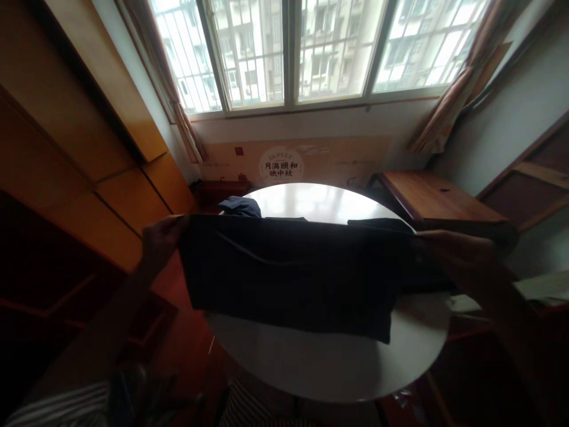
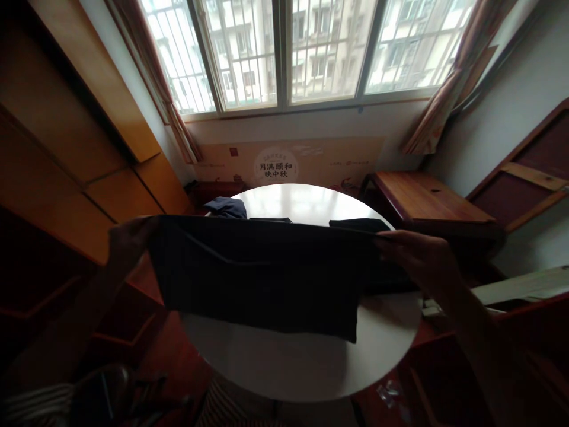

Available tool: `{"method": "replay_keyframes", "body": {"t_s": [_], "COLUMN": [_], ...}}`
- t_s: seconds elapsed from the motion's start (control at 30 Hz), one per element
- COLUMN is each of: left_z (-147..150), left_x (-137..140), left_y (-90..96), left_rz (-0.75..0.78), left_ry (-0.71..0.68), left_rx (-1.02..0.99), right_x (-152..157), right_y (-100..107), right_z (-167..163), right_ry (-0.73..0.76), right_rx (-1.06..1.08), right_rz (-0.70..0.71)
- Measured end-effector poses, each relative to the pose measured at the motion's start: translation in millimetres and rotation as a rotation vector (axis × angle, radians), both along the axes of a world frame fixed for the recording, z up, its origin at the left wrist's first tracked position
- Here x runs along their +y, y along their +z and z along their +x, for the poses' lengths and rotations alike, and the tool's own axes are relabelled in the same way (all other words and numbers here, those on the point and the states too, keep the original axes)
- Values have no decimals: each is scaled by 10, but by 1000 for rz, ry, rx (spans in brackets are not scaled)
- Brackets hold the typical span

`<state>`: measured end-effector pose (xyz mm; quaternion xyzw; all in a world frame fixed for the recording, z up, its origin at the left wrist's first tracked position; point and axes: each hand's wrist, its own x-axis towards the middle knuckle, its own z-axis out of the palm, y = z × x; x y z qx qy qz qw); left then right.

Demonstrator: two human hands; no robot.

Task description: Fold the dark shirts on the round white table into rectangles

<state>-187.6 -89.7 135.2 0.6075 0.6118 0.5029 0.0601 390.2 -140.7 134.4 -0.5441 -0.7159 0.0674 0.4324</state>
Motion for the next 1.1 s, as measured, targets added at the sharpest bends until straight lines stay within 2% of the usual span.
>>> {"method": "replay_keyframes", "body": {"t_s": [0.07,0.17,0.27,0.37,0.5,0.57,0.6,0.67,0.73,0.77,0.93,1.1], "left_z": [160,329,412,443,451,481,512,609,740,809,1051,1144], "left_x": [560,1225,1700,1992,2157,2167,2159,2125,2089,2080,2191,2411], "left_y": [-49,-256,-514,-684,-763,-777,-786,-816,-865,-894,-1023,-1041], "left_rz": [-75,-114,-198,-236,-237,-181,-146,-93,-73,-75,-166,-249], "left_ry": [-147,-128,-33,21,63,36,-47,-343,-629,-693,-644,-594], "left_rx": [-90,-117,-14,45,96,165,241,455,642,685,693,657], "right_x": [578,1290,1822,2225,2492,2509,2502,2486,2495,2514,2674,2762], "right_y": [-40,-117,-252,-439,-657,-725,-751,-795,-837,-858,-931,-931], "right_z": [-138,-318,-437,-486,-519,-557,-584,-653,-731,-770,-908,-911], "right_ry": [-60,-47,-47,-68,-99,-111,-81,55,195,226,150,118], "right_rx": [55,-15,-171,-372,-552,-573,-584,-625,-671,-690,-792,-815], "right_rz": [-114,-220,-259,-340,-435,-399,-361,-294,-297,-329,-523,-533]}}
